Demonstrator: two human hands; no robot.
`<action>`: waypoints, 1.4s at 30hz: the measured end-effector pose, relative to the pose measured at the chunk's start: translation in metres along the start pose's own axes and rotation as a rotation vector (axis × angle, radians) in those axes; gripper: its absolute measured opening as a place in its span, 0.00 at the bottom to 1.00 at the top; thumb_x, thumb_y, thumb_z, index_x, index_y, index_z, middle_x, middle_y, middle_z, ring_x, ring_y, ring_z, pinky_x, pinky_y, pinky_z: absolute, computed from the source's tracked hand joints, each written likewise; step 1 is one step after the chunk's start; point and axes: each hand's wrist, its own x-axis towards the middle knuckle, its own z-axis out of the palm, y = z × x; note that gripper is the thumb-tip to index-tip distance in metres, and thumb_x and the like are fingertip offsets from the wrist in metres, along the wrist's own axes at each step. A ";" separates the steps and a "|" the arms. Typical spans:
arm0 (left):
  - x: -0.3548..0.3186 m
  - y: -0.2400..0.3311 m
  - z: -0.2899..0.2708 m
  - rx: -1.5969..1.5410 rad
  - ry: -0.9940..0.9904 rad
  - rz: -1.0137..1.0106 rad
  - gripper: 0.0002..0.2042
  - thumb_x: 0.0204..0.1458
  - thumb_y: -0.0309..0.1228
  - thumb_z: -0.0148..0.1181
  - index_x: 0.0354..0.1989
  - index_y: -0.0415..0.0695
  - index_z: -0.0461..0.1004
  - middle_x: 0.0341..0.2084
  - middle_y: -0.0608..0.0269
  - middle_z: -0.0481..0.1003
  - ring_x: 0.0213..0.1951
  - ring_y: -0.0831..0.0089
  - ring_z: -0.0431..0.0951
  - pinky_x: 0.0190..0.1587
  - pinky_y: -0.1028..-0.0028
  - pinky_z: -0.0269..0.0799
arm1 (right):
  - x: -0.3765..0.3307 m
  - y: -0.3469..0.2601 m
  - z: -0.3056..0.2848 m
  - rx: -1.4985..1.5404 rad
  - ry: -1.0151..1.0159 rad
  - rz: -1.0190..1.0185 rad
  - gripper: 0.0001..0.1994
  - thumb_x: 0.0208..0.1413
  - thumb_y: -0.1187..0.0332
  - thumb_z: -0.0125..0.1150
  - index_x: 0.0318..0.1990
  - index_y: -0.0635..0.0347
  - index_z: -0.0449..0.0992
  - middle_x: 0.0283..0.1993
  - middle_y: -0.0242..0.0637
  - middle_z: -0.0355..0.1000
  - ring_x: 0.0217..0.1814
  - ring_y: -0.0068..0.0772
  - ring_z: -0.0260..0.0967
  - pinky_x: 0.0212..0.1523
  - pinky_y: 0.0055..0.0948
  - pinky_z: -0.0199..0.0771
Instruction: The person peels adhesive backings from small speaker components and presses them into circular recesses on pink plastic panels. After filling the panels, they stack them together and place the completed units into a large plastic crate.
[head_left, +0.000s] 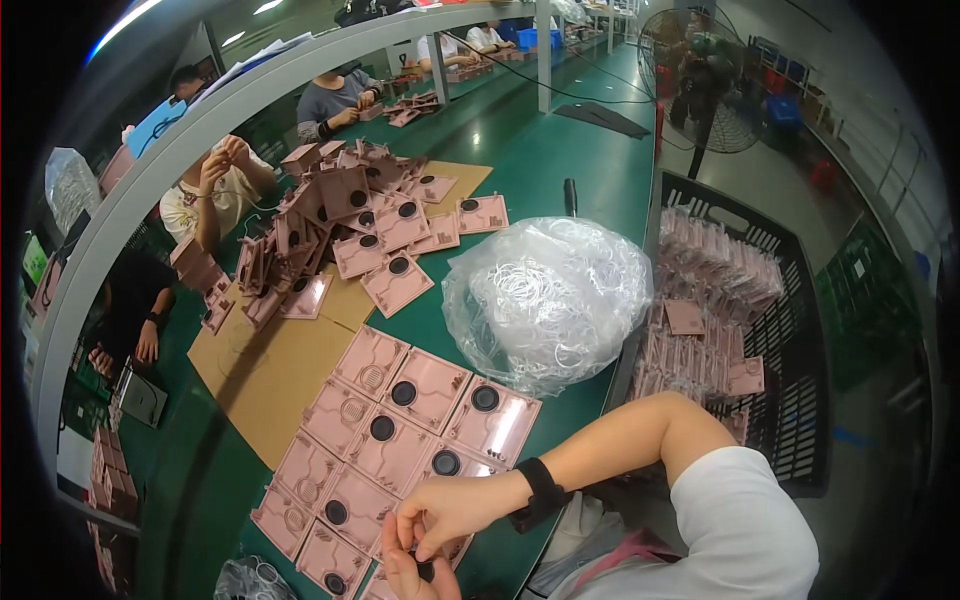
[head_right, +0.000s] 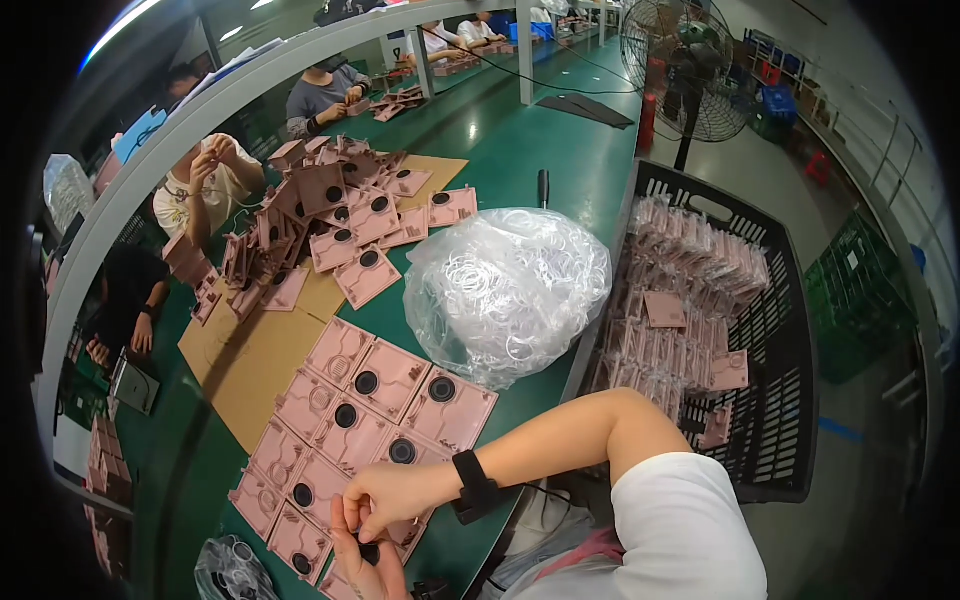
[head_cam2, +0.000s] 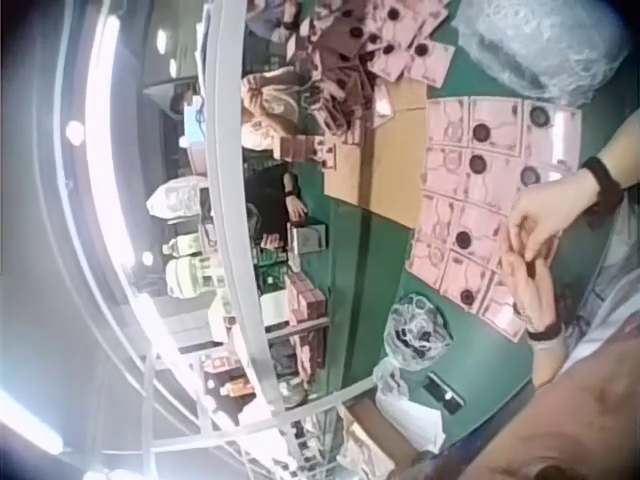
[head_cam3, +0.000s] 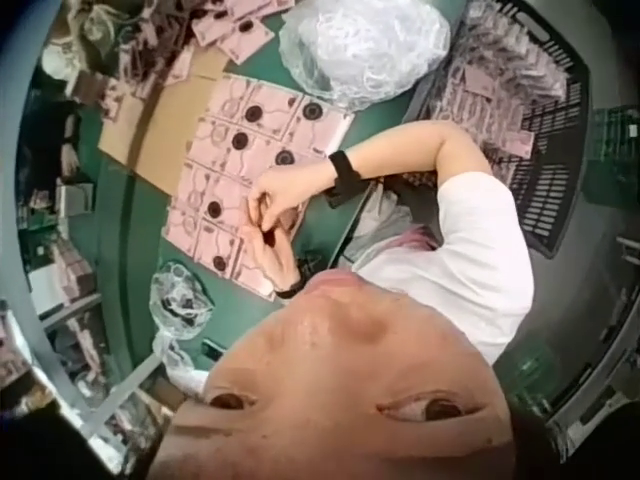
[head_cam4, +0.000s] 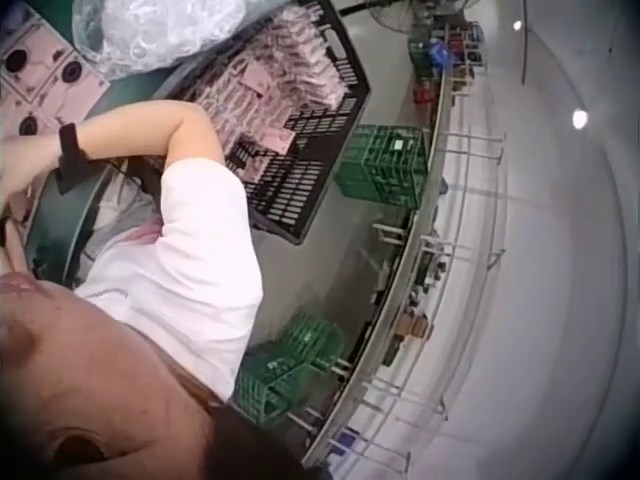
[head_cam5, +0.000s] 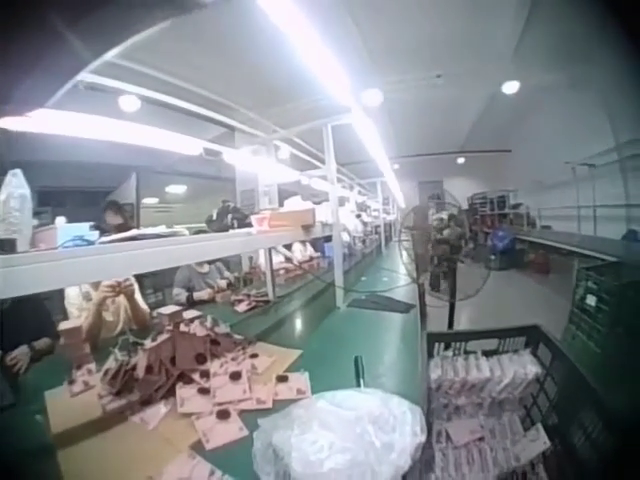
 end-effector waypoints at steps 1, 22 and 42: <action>0.000 0.000 0.000 -0.017 -0.004 0.006 0.28 0.61 0.42 0.45 0.62 0.33 0.53 0.57 0.49 0.62 0.58 0.59 0.61 0.62 0.63 0.54 | 0.003 0.005 0.000 0.008 -0.009 0.000 0.09 0.47 0.68 0.64 0.32 0.63 0.75 0.29 0.36 0.73 0.29 0.27 0.70 0.29 0.26 0.68; 0.001 0.003 -0.014 -0.120 0.213 0.029 0.14 0.60 0.35 0.48 0.46 0.36 0.68 0.35 0.61 0.72 0.35 0.76 0.71 0.36 0.78 0.67 | 0.000 -0.001 0.010 -0.075 0.265 -0.159 0.07 0.55 0.70 0.55 0.34 0.67 0.71 0.22 0.35 0.74 0.21 0.17 0.67 0.22 0.18 0.65; 0.009 0.008 -0.032 -0.287 0.101 -0.094 0.08 0.57 0.28 0.52 0.41 0.38 0.72 0.29 0.67 0.72 0.28 0.81 0.66 0.31 0.80 0.62 | 0.003 -0.024 0.001 -0.510 0.399 -0.307 0.10 0.47 0.78 0.62 0.39 0.59 0.79 0.23 0.28 0.69 0.18 0.11 0.56 0.18 0.16 0.54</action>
